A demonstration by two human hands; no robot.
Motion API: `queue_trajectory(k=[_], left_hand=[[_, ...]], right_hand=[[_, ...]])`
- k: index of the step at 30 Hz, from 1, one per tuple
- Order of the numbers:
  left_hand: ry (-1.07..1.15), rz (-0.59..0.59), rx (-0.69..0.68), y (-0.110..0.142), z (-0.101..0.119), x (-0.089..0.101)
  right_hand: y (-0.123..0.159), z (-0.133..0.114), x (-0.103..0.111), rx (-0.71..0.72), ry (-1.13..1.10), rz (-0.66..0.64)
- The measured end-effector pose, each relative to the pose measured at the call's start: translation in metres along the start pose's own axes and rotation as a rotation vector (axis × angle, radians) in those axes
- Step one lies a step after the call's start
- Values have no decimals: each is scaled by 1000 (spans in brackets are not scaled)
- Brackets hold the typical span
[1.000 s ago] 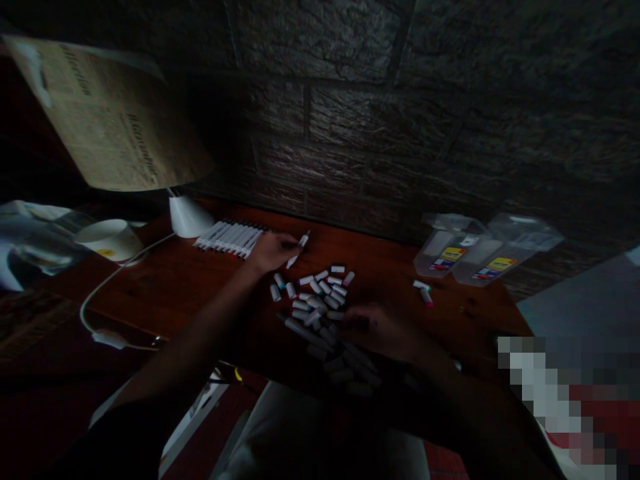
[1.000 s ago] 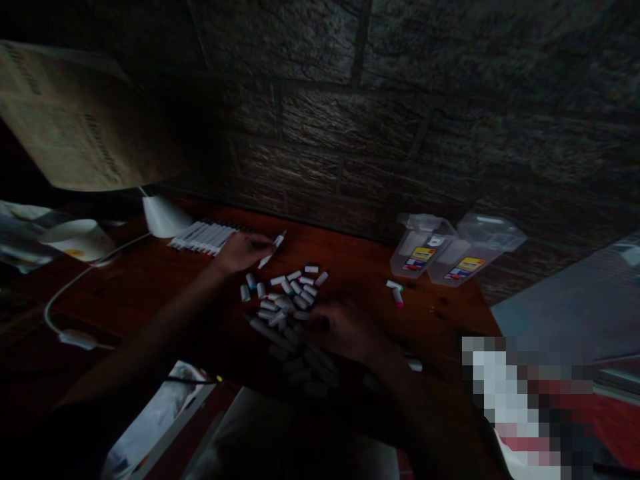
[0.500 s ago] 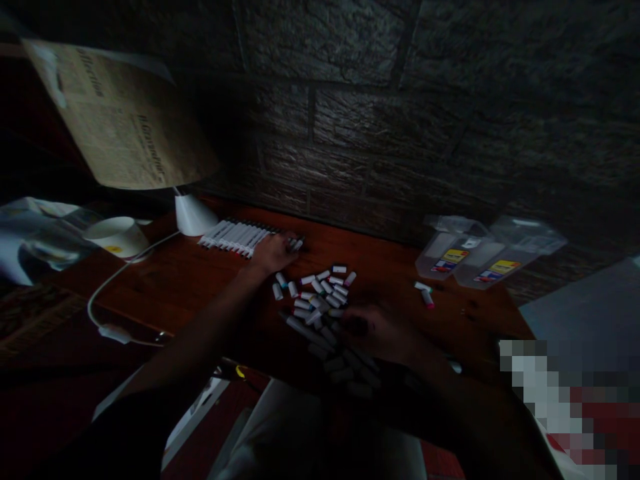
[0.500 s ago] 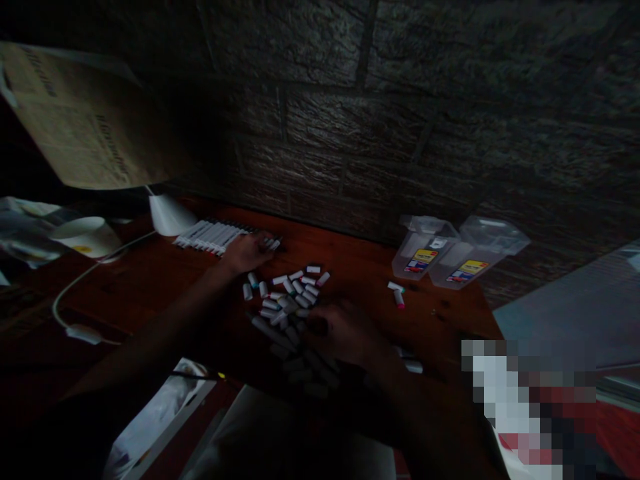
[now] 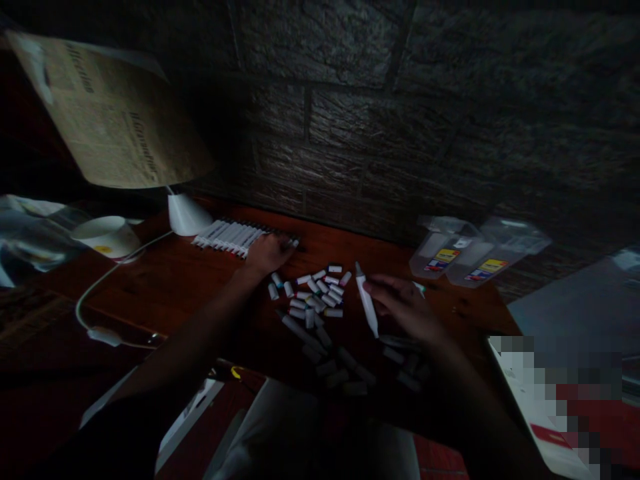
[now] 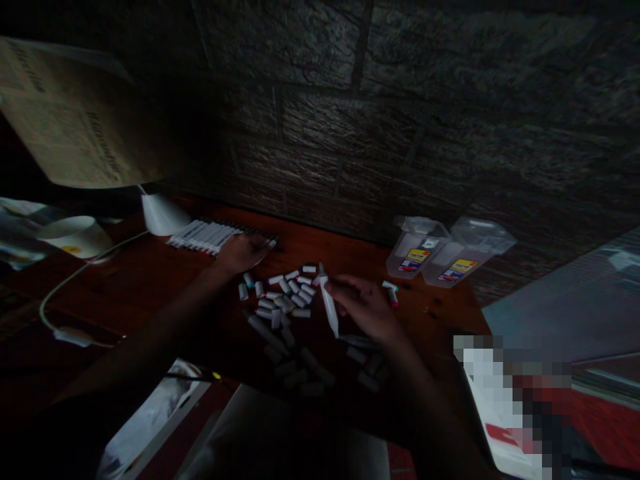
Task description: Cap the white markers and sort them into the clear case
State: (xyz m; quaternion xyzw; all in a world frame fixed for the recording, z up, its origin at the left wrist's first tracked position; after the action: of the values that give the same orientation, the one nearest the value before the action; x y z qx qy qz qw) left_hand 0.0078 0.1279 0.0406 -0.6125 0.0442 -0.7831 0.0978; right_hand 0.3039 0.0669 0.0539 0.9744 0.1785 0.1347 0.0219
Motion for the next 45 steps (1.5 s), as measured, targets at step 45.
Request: queue_trajectory(k=[45], left_hand=[[356, 75, -105, 5, 24, 19]], right_hand=[[30, -38, -89, 564, 454, -339]])
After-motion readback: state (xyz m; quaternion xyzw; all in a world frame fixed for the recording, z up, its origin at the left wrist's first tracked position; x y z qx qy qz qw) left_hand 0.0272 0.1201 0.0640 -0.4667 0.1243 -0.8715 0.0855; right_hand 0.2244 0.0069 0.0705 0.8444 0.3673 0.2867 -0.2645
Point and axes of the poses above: each hand's wrist, its own y-axis away from the middle knuckle, its own x-axis out of the back of the hand, z = x × y, the point moved 7 cm from there along -y, towards the middle knuckle
